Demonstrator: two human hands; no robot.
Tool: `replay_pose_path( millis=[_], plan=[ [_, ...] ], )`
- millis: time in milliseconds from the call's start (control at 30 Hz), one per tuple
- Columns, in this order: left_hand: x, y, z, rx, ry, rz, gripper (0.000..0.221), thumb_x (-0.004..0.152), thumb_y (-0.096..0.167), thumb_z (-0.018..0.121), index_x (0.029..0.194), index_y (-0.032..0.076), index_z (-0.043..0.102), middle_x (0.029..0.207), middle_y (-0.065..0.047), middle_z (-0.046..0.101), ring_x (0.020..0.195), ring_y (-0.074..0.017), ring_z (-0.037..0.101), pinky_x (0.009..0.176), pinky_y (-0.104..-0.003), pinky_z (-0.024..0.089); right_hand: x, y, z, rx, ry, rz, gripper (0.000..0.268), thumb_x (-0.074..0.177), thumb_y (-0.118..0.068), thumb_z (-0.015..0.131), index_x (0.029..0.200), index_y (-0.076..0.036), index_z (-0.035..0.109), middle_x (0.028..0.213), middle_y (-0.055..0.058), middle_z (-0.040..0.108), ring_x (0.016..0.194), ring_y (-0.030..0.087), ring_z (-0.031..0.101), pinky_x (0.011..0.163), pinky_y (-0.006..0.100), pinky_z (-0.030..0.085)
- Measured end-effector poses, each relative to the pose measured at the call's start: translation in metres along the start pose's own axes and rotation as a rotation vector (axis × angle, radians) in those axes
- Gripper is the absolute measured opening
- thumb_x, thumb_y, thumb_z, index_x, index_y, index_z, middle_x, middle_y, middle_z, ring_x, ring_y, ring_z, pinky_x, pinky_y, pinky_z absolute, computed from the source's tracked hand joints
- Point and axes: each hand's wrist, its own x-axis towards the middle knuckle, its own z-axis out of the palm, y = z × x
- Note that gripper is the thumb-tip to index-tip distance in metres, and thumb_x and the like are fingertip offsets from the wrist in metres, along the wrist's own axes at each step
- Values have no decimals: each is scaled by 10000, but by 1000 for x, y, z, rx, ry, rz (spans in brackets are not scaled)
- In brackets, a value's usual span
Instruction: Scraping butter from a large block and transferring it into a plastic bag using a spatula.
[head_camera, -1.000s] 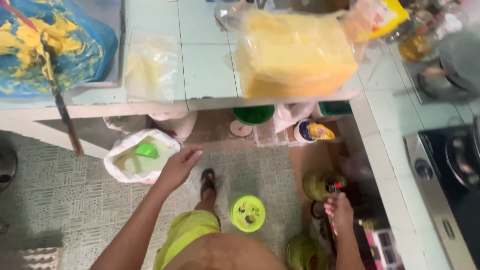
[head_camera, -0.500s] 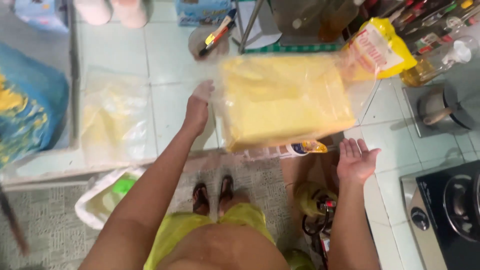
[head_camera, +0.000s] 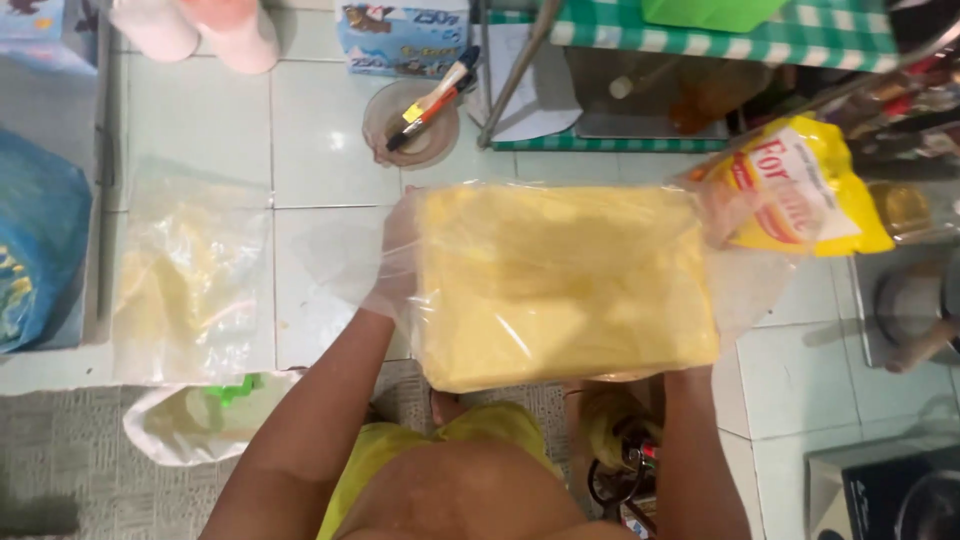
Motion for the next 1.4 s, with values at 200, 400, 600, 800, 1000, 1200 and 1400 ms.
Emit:
replay_pose_path(
  millis=[200,400,600,800,1000,1200,1400],
  plan=[
    [150,-163,-62,-968,-312,-294,600,1077,572,424,1344,76,632,1345,-175,679,1222,-147,634,1107,-327,437,14,34,29,-62,-37,-36,364,964,-426,548,960,-84,672,998,137,722,946,312,743,938,438,644],
    [50,-96,-90,-931,-57,-151,377,1012,485,575,1116,142,693,987,-75,757,874,-206,758,800,-358,625,14,43,46,-116,-42,-132,333,969,-395,558,995,-80,664,993,136,718,952,305,730,924,429,646],
    [18,-7,-147,-773,-26,-3,455,969,529,596,1222,158,671,1096,-51,738,1008,-211,740,930,-383,622,-21,42,46,-155,-8,-241,306,975,-364,567,1029,-76,656,987,134,715,958,299,718,911,421,647],
    [-33,-15,-221,-454,141,280,466,1012,529,529,1239,153,687,1069,-53,733,996,-182,760,865,-308,678,-82,35,37,-214,42,-340,283,980,-333,578,1063,-71,649,982,133,711,964,293,705,897,412,649],
    [-186,20,-200,-11,430,491,437,1069,499,363,1018,134,598,892,-54,696,875,-156,710,799,-273,600,-168,-38,150,-1143,-527,-1367,90,1047,54,569,1122,97,594,1060,225,610,993,357,590,913,436,491],
    [-212,36,-182,499,359,658,169,1069,206,676,942,129,596,864,23,564,835,-108,511,740,-274,432,-117,-30,199,-1740,-746,-1280,261,1065,-12,633,1302,86,586,1172,267,598,1102,445,452,947,550,360],
    [-207,43,-176,730,377,803,159,988,237,744,887,173,640,839,69,662,744,-92,605,716,-280,485,-48,-44,142,-1620,-566,-1574,374,1279,-264,551,1067,27,650,995,175,629,919,327,496,861,447,370]
  ],
)
